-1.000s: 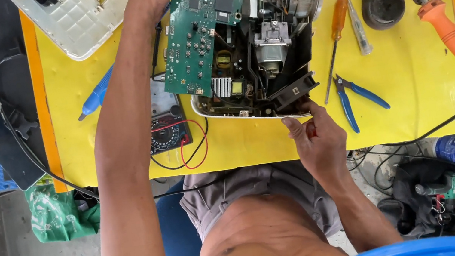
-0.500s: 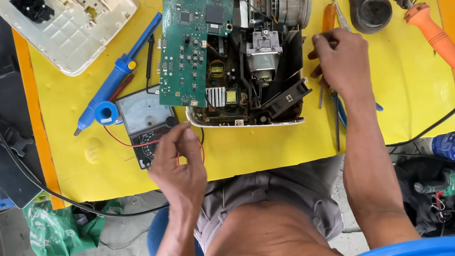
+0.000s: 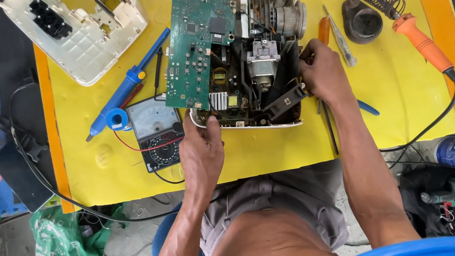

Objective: The person uses multimeter probes to test a circuit board inside a disassembled electronic device. They then use a screwdriver to unscrew and remove a component from the device's internal assembly.

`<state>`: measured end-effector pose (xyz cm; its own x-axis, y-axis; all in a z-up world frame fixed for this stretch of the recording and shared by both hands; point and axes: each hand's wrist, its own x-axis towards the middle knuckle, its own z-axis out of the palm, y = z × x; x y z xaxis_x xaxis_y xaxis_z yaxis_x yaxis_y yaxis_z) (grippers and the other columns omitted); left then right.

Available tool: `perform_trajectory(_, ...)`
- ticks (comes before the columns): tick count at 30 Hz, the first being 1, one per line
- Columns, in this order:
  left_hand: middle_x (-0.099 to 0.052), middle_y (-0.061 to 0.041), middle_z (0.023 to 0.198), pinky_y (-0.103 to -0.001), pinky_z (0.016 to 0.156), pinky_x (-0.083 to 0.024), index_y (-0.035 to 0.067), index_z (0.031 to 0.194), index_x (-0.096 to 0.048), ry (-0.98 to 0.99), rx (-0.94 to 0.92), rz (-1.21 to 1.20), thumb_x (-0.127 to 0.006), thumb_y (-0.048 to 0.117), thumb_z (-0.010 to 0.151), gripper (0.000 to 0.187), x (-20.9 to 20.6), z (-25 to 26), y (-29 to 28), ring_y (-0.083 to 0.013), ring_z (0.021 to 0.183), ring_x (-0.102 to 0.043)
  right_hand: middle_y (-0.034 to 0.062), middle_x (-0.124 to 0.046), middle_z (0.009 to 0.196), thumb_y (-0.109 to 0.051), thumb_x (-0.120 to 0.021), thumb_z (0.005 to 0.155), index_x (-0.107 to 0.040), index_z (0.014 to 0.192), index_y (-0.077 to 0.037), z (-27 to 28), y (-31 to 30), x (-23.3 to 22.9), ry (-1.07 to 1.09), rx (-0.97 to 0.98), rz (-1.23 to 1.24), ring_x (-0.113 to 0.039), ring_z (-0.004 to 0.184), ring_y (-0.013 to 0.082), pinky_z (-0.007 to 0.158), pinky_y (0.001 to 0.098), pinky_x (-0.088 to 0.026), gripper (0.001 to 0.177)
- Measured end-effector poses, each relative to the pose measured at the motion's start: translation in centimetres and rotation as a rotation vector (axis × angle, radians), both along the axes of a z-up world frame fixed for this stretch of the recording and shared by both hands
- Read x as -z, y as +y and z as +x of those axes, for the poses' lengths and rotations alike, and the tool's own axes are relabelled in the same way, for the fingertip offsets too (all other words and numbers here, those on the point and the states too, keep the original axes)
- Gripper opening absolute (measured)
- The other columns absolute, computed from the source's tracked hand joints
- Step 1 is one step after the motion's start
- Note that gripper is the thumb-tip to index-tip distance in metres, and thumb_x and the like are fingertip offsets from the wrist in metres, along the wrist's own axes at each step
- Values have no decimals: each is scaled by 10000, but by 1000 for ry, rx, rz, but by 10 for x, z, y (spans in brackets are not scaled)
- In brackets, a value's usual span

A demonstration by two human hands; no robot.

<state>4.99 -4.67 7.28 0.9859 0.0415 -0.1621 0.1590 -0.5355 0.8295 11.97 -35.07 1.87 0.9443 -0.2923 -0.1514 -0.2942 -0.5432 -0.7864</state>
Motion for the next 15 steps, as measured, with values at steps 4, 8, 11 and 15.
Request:
perform_trajectory(4,-762,-125,734,-426,643,-595,-50,1378,-546,25,-27,30,-516,312,1022,509,0,17,13,-231,611,-760,226,-584,614,-41,-541,935,-596,975,105,-15,19,-16,22,11,-8,-596,408,270,368,335,-495,162)
perform_trajectory(8,-747,-154,737,-526,698,-568,-7,1373,-546,57,-66,98,-476,293,1000,484,3,32,28,-339,686,-764,258,-575,630,-27,-536,913,-564,975,91,-31,41,-11,34,31,-29,-617,459,333,389,404,-479,136)
perform_trajectory(11,-735,-249,809,-603,719,-541,-13,1374,-546,32,-66,112,-452,278,1001,483,-4,39,30,-477,804,-742,304,-583,684,-32,-557,889,-557,955,83,-39,52,-7,-5,62,-64,-658,573,450,444,490,-495,133)
perform_trajectory(15,-728,-309,928,-594,757,-567,-64,1398,-531,-28,-74,111,-412,213,1009,492,-19,51,25,-500,900,-738,277,-560,651,-59,-538,867,-534,927,61,-54,57,1,17,129,8,-629,505,403,436,459,-491,134)
